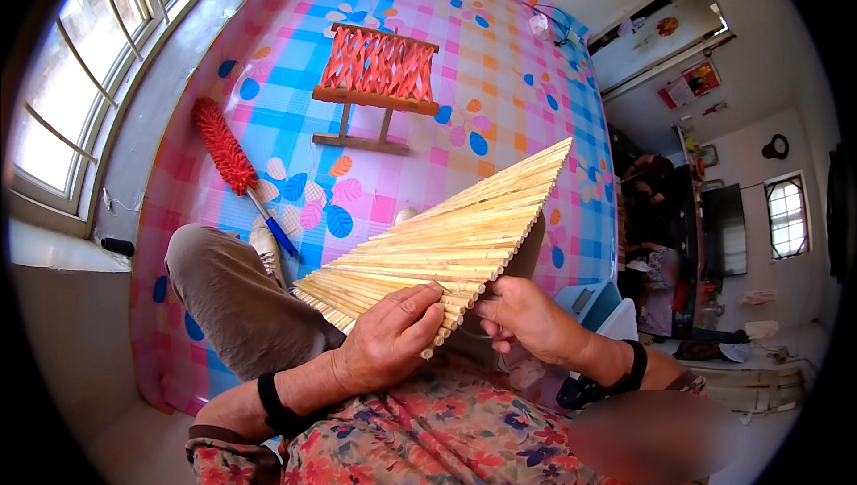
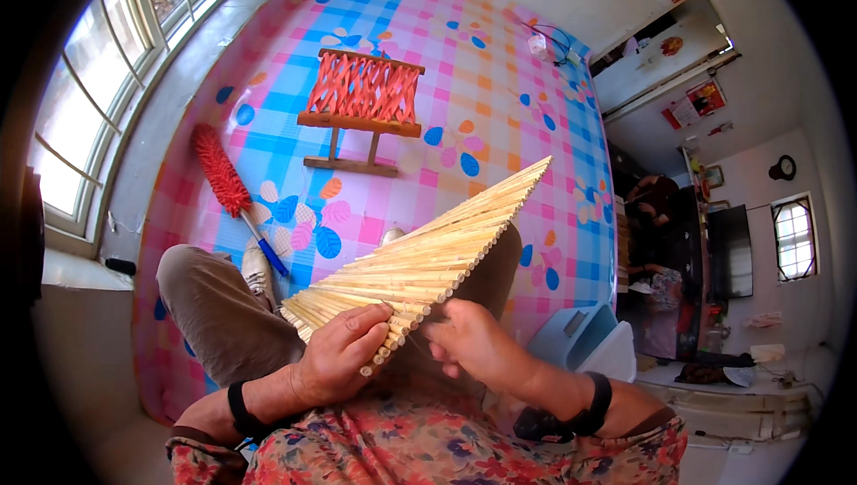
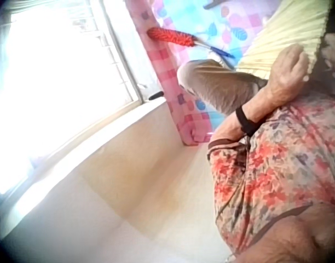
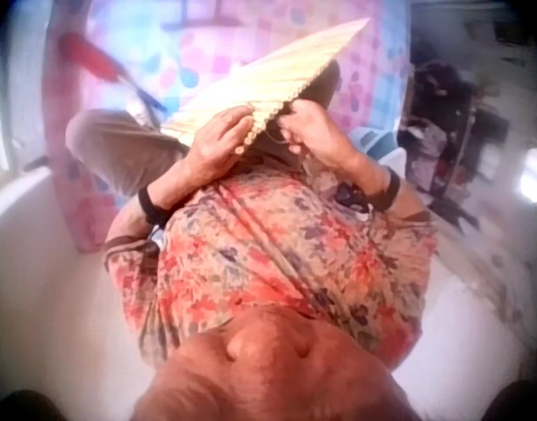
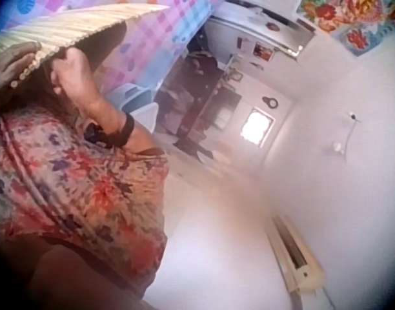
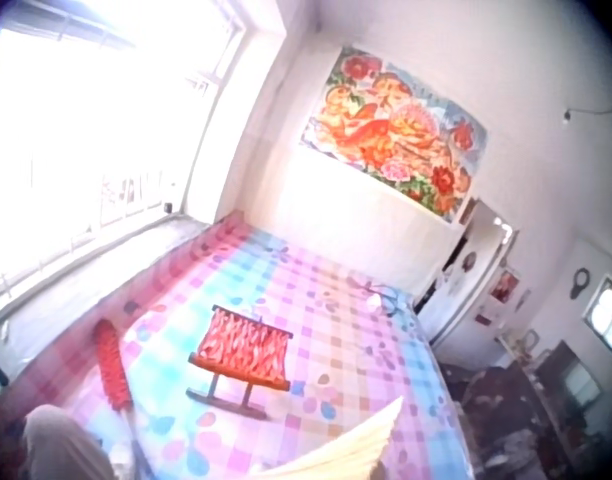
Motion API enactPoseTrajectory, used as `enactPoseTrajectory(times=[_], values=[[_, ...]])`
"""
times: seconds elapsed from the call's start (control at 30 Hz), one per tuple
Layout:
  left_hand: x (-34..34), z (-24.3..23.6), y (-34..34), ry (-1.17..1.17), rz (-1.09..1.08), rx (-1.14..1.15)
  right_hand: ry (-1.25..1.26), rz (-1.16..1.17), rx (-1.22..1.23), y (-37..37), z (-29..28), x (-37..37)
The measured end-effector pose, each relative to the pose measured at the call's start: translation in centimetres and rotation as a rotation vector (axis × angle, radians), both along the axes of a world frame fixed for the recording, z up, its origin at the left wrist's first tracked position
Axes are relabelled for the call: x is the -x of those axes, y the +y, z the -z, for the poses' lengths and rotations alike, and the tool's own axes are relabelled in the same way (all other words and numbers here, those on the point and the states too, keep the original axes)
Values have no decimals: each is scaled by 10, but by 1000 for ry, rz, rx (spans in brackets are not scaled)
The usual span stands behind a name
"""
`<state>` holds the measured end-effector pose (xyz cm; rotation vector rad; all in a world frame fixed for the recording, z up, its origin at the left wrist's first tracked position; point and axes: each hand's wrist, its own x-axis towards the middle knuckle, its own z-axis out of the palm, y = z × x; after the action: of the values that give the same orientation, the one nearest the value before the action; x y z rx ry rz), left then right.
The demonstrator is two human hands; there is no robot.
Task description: The person uses a needle and thread to sew along the edge of a bamboo mat, repeatedly passing the needle through the gaps between the slats to bind them.
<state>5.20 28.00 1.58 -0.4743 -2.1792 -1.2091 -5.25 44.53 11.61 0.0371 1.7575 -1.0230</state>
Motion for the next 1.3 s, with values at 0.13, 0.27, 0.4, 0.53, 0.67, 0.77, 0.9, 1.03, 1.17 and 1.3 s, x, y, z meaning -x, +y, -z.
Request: enactPoseTrajectory(times=[0.13,0.27,0.4,0.53,0.67,0.77,0.9,1.03,1.17,1.3], values=[[1,0,0,22,4,24,-118,153,26,-7,-5,0],[1,-1,-1,13,-10,38,-148,257,30,-19,-8,-1],[2,4,-7,-2,-70,34,-167,331,165,-26,4,-1],[3,-2,-15,-30,-72,25,-223,325,335,-20,9,4],[10,-9,-31,-95,-24,-72,135,-146,-34,-10,-4,29],[12,-14,-55,-94,33,-47,1470,-673,-19,11,-11,33],[-5,-41,-84,-314,17,-77,1158,-422,198,-21,-46,43],[-12,-35,-88,-261,66,-19,1173,-750,444,-58,-16,54],[-29,-29,-85,-239,89,-63,808,-939,384,-93,-2,37],[-42,-23,-85,-212,46,-47,532,-1033,305,-114,9,37]])
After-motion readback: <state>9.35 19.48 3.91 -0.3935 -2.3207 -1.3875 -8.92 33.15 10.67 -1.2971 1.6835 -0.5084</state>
